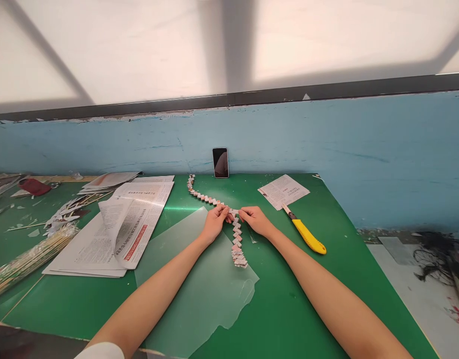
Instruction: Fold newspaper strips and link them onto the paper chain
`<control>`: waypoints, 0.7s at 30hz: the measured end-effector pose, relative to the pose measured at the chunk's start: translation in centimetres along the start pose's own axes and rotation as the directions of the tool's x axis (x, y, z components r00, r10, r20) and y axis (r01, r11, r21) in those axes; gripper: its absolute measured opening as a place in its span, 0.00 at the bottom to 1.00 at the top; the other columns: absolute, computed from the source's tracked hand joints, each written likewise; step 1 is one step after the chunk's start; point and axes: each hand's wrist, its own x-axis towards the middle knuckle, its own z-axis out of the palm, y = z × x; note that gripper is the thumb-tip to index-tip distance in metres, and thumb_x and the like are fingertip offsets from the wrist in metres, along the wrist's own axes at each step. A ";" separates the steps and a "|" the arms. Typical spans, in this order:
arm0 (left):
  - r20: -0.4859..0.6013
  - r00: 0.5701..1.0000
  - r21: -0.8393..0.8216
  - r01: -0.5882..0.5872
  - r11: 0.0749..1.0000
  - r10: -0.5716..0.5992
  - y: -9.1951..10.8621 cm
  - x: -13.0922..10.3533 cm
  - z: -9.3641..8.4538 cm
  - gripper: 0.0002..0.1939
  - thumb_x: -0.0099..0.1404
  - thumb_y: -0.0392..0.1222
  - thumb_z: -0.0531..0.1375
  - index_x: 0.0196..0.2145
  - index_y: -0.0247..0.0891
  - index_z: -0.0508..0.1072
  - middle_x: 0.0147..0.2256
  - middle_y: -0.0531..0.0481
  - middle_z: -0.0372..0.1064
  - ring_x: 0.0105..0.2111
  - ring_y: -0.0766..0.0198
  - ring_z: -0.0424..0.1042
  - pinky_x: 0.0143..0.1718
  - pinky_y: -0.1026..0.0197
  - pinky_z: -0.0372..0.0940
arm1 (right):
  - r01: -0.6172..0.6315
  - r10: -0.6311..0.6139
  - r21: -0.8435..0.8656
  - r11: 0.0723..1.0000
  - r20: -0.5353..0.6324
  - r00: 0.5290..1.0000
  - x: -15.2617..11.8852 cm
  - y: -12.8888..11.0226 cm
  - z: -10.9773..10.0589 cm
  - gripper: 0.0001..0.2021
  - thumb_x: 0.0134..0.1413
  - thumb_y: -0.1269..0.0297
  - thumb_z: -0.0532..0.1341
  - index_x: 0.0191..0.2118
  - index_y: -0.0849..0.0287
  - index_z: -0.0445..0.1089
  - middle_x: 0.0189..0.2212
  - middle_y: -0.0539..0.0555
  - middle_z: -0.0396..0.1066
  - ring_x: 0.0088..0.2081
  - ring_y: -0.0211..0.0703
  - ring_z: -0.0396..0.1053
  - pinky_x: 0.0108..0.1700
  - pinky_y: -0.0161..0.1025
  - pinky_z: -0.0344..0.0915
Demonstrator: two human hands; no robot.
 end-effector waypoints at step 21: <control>0.056 0.998 0.031 -0.015 0.999 0.013 -0.1 0.0 0.1 0.21 0.66 0.61 0.60 0.34 0.38 0.71 0.26 0.50 0.74 0.26 0.64 0.71 0.32 0.60 0.66 | -0.012 0.012 0.002 1.000 -0.007 1.000 -0.1 0.6 0.4 0.30 0.64 0.42 0.59 0.18 0.58 0.62 0.15 0.46 0.49 0.21 0.35 0.47 0.26 0.38 0.44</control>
